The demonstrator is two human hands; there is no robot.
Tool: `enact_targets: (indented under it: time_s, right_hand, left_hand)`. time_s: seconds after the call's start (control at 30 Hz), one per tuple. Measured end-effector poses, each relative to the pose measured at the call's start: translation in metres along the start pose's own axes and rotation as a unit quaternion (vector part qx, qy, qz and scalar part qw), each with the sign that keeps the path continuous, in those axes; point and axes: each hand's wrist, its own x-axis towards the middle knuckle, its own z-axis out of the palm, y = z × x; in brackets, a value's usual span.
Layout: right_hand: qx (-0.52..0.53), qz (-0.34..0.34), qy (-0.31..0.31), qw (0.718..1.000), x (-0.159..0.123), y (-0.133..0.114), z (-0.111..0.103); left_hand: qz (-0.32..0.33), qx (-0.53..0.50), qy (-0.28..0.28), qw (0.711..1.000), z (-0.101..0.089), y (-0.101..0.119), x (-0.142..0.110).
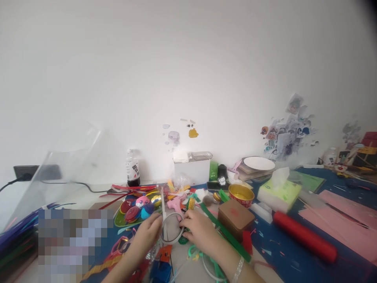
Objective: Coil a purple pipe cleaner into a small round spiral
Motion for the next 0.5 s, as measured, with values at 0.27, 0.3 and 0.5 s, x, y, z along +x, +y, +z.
enact_targets:
  time_s: [0.27, 0.3, 0.5]
  right_hand:
    - [-0.051, -0.038, 0.042, 0.997, 0.0, -0.008, 0.003]
    - [-0.059, -0.053, 0.043, 0.996, 0.001, -0.008, 0.006]
    - [-0.061, -0.076, 0.084, 0.992, 0.004, -0.002, 0.008]
  left_hand:
    - [0.084, 0.126, -0.204, 0.967, 0.002, 0.017, -0.017]
    - [0.103, 0.137, -0.201, 0.965, 0.003, 0.017, -0.017]
    - [0.118, 0.138, -0.18, 0.967, 0.005, 0.022, -0.016]
